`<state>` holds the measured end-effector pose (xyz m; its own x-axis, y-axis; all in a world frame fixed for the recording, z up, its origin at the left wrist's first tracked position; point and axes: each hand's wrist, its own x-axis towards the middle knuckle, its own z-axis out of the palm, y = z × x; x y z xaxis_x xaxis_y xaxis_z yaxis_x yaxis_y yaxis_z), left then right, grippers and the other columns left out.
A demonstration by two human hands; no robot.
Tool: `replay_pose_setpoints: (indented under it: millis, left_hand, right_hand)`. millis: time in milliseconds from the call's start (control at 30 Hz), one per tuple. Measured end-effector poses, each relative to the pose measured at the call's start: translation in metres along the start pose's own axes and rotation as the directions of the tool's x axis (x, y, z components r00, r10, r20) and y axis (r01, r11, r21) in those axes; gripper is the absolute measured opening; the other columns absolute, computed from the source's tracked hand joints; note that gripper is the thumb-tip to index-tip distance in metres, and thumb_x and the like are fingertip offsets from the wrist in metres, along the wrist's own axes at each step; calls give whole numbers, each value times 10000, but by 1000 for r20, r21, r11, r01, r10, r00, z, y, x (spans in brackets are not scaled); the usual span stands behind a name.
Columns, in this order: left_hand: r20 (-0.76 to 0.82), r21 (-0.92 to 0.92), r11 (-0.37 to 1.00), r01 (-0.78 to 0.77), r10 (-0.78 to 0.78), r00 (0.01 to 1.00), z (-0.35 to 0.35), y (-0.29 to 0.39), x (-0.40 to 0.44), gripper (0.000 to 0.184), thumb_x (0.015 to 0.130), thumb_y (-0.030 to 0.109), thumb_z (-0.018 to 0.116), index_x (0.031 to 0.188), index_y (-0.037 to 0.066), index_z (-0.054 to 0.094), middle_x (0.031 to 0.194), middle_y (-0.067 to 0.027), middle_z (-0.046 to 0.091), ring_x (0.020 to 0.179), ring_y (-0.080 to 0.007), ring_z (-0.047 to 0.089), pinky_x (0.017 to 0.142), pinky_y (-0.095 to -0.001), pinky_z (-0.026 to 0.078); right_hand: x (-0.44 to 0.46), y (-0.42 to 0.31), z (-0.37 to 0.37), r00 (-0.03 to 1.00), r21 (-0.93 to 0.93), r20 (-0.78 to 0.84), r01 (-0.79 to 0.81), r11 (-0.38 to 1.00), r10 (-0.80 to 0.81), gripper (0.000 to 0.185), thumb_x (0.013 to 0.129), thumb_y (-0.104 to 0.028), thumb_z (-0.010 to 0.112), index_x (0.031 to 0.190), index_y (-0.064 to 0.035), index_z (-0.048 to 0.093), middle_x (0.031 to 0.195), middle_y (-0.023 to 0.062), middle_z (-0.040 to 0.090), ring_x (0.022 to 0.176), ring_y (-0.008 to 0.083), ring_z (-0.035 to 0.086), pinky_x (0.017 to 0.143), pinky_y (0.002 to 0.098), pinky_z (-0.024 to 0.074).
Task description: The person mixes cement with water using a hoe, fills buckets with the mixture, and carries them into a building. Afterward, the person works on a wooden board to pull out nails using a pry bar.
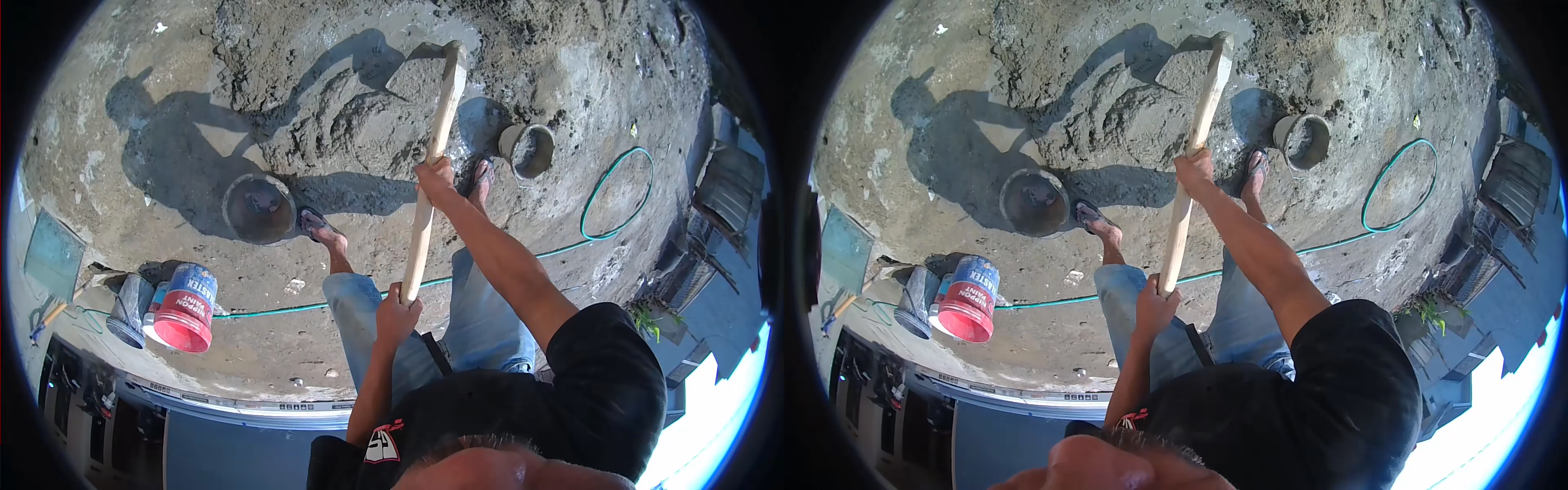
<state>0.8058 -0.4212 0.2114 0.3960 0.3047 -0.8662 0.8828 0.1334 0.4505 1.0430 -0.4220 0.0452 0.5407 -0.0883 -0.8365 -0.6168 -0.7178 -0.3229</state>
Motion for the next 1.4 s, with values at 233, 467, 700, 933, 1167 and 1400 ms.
replay_pose_setpoints:
  millis: [233, 467, 700, 933, 1167, 1400]
  left_hand:
    - [76, -375, 922, -95, 133, 988, -23, 60, 97, 393, 778, 228, 651, 1049, -20, 509, 716, -158, 626, 638, -259, 628, 597, -356, 479]
    - [-38, -90, 993, 73, -77, 996, -96, 28, -15, 496, 777, 267, 642, 1136, -38, 487, 802, -210, 631, 724, -319, 634, 669, -386, 481]
    - [3, 22, 1000, 17, -18, 1000, -83, 96, -47, 501, 804, 278, 563, 1185, -32, 462, 900, -264, 620, 828, -393, 629, 737, -426, 480]
    - [186, 37, 988, -153, 144, 972, -34, 189, -63, 799, 803, 342, 606, 1355, -115, 252, 823, -217, 612, 702, -259, 628, 642, -319, 481]
    - [430, 81, 930, -359, 293, 854, 22, 279, -102, 904, 791, 464, 632, 1352, -125, 239, 842, -218, 615, 623, -232, 621, 572, -295, 482]
    - [645, 14, 825, -566, 425, 635, 85, 320, -143, 928, 780, 525, 613, 1339, -112, 237, 1043, -296, 571, 851, -396, 622, 750, -438, 500]
  right_hand:
    - [96, -100, 10, 998, -120, -57, 5, 993, -12, 486, 711, -141, 622, 1094, 33, 381, 839, 149, 590, 616, 206, 617, 516, 344, 536]
    - [-1, -24, 110, 975, -168, 95, -184, 968, 202, 492, 722, -120, 626, 1133, 50, 415, 871, 144, 594, 683, 232, 635, 521, 367, 539]
    - [-8, -11, 75, 914, -16, 310, -270, 963, 261, 255, 744, -85, 589, 974, -16, 503, 682, 79, 514, 500, 165, 526, 455, 317, 481]
    - [8, -18, -29, 800, 51, 525, -371, 927, 292, 120, 765, -128, 577, 819, -62, 492, 586, 54, 533, 441, 159, 510, 414, 313, 453]
    - [3, 7, -168, 773, 273, 597, -446, 852, 213, 99, 776, -116, 569, 767, -31, 520, 569, 77, 537, 428, 186, 505, 402, 317, 443]
    - [-38, 28, -327, 856, 395, 468, -425, 814, 220, 126, 843, -145, 529, 747, -77, 483, 543, 30, 502, 395, 135, 460, 367, 268, 422]
